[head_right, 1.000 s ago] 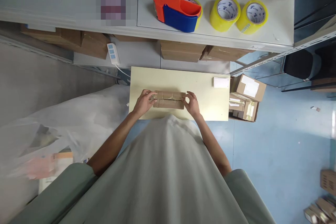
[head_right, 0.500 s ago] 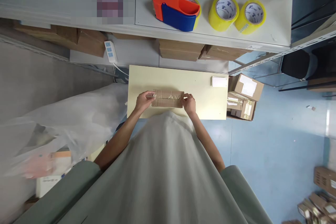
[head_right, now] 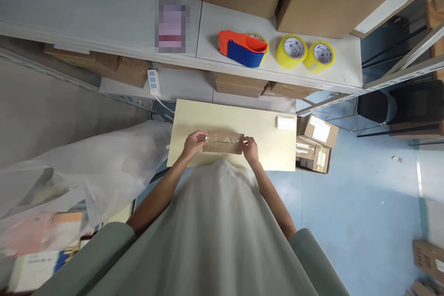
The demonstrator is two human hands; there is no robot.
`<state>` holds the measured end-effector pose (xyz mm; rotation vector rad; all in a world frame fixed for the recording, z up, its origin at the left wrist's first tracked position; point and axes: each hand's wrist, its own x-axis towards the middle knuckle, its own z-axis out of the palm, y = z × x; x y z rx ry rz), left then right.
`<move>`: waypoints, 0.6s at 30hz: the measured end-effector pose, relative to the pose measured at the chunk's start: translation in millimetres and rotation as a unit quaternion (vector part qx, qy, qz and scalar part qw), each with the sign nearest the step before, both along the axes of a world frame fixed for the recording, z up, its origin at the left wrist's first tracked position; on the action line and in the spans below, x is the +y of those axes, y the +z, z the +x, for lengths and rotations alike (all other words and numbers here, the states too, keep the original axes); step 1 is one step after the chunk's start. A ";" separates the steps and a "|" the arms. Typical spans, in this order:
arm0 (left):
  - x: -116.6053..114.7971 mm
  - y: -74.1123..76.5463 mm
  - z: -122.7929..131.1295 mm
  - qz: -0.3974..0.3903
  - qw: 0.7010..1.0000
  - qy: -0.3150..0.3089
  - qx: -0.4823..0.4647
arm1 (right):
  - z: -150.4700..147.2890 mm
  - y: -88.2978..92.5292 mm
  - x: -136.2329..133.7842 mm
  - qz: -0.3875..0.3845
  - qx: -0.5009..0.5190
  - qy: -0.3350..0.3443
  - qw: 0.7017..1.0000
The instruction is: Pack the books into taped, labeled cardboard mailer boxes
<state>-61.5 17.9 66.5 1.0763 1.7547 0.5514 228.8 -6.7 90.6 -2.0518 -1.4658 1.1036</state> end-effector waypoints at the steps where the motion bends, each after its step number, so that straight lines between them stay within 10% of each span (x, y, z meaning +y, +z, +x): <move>1: -0.2 1.4 0.7 0.002 1.000 0.004 0.001 | -0.6 0.8 -0.9 0.004 -0.001 0.004 1.000; 11: 4.1 23.7 -6.9 0.074 0.996 -0.031 0.029 | -2.6 34.7 14.3 0.026 -0.113 0.125 0.985; 18: 71.9 94.5 1.6 0.230 0.972 -0.021 -0.043 | -18.1 150.4 106.6 0.311 -0.124 0.147 0.931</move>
